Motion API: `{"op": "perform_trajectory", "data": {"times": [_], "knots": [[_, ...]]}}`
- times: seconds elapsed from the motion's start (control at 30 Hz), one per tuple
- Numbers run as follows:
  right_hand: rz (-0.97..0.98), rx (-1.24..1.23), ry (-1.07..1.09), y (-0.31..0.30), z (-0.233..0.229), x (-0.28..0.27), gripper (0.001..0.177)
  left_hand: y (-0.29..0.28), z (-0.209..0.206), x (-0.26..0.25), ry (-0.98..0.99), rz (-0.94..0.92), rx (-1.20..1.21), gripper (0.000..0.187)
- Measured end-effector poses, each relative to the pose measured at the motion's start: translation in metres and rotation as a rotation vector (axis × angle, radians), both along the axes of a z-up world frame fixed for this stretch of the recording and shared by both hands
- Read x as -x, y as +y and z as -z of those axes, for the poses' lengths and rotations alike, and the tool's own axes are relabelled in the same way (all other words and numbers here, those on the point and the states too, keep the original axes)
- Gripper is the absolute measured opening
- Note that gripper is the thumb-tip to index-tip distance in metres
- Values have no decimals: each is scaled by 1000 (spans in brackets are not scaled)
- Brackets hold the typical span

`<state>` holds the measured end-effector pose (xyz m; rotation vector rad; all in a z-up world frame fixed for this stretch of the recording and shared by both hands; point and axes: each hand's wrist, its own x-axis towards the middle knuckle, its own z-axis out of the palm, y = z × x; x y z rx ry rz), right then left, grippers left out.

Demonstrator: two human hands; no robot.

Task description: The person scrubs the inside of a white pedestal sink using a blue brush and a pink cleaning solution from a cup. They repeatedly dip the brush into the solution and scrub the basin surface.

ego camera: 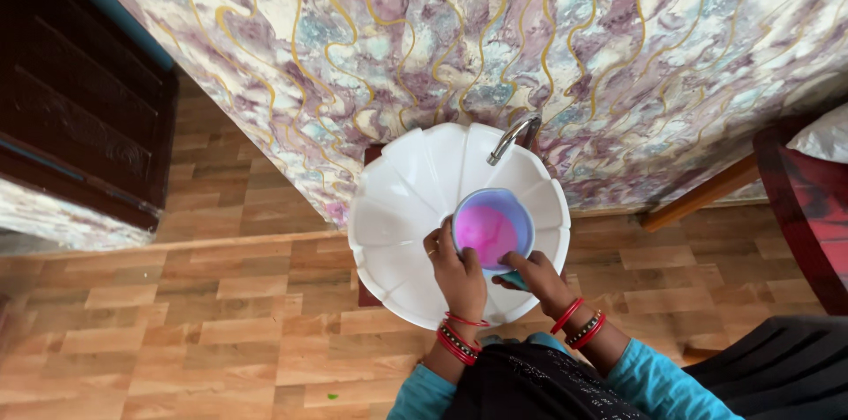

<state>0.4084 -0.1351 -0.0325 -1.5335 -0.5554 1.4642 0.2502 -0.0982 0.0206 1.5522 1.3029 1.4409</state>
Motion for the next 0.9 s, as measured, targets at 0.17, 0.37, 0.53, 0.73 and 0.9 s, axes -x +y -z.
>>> {"op": "perform_trajectory", "data": {"times": [0.17, 0.37, 0.53, 0.73, 0.9], "knots": [[24, 28, 61, 2, -6, -36, 40, -16, -6, -21, -119, 63, 161, 51], [31, 103, 123, 8, -31, -54, 34, -39, 51, -29, -518, -36, 278, 34], [-30, 31, 124, 7, -47, -61, 37, -53, 96, -32, -635, 38, 738, 30], [-27, 30, 134, 6, -21, -53, 38, -46, 137, -57, -1026, 397, 1065, 33], [-28, 169, 37, 5, -22, -38, 37, -30, 146, -62, -1227, 463, 1264, 44]]}}
